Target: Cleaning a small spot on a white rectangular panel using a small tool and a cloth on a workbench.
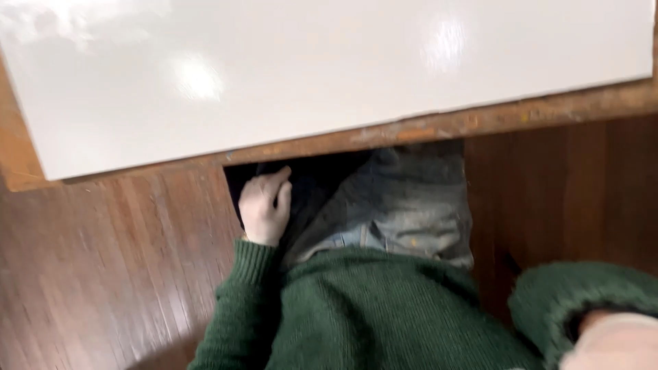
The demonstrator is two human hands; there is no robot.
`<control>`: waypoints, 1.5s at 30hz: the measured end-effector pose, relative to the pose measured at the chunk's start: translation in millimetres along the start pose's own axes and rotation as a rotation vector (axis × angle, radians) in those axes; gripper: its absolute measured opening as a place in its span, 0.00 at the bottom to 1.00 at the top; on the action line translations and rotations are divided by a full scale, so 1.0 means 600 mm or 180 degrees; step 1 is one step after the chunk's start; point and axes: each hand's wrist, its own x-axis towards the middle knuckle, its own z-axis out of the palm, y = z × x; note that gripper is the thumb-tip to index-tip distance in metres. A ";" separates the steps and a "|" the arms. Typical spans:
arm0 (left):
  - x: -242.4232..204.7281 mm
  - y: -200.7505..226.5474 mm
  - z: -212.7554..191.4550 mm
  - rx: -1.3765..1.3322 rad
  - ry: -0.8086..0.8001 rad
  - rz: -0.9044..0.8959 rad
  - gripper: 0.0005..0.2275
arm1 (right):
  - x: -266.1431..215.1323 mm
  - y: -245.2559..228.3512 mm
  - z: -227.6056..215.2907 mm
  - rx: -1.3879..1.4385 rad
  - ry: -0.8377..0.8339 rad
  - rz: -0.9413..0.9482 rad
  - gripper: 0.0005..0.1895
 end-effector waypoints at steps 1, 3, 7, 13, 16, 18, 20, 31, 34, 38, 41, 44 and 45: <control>0.018 -0.001 0.001 -0.0076 0.0087 0.0034 0.10 | 0.020 -0.013 -0.009 -0.0121 0.0109 0.0007 0.05; 0.007 -0.001 -0.004 -0.0072 0.0158 0.0165 0.10 | 0.040 0.000 -0.014 -0.0425 0.0396 -0.0041 0.07; 0.000 -0.013 0.002 -0.0095 0.0105 0.0008 0.11 | 0.087 0.091 0.010 -0.0630 -0.0007 -0.1181 0.14; 0.000 -0.021 -0.001 -0.0290 0.0232 0.0091 0.12 | 0.093 0.112 0.013 -0.0631 0.0657 0.0029 0.11; 0.000 -0.025 0.000 -0.0367 0.0212 0.0049 0.12 | 0.083 0.113 0.048 -0.0075 0.1030 0.0272 0.10; 0.004 -0.024 -0.004 -0.0402 0.0185 0.0013 0.12 | 0.087 0.115 0.079 0.0201 0.1079 0.0250 0.10; 0.003 -0.025 -0.008 -0.0431 0.0150 -0.0033 0.12 | 0.096 0.107 0.105 0.0493 0.1114 0.0234 0.10; -0.005 -0.045 -0.002 -0.0615 0.0173 0.0021 0.12 | 0.162 0.055 0.187 0.0932 0.1093 0.0600 0.08; -0.005 -0.047 -0.004 -0.0654 0.0103 -0.0039 0.12 | 0.180 0.045 0.189 0.0821 0.1001 0.0504 0.07; -0.005 -0.046 -0.011 -0.0714 0.0093 -0.0036 0.12 | 0.188 0.061 0.178 0.0517 0.0980 0.0331 0.08; -0.003 -0.049 -0.009 -0.0738 0.0142 0.0020 0.13 | 0.170 0.119 0.147 0.0148 0.1051 0.0242 0.05; -0.006 -0.049 -0.009 -0.0757 0.0164 0.0029 0.12 | 0.170 0.180 0.069 0.0040 0.1362 0.1090 0.04; -0.005 -0.049 -0.010 -0.0746 0.0167 0.0026 0.12 | 0.180 0.202 0.036 -0.0860 0.1345 0.0993 0.02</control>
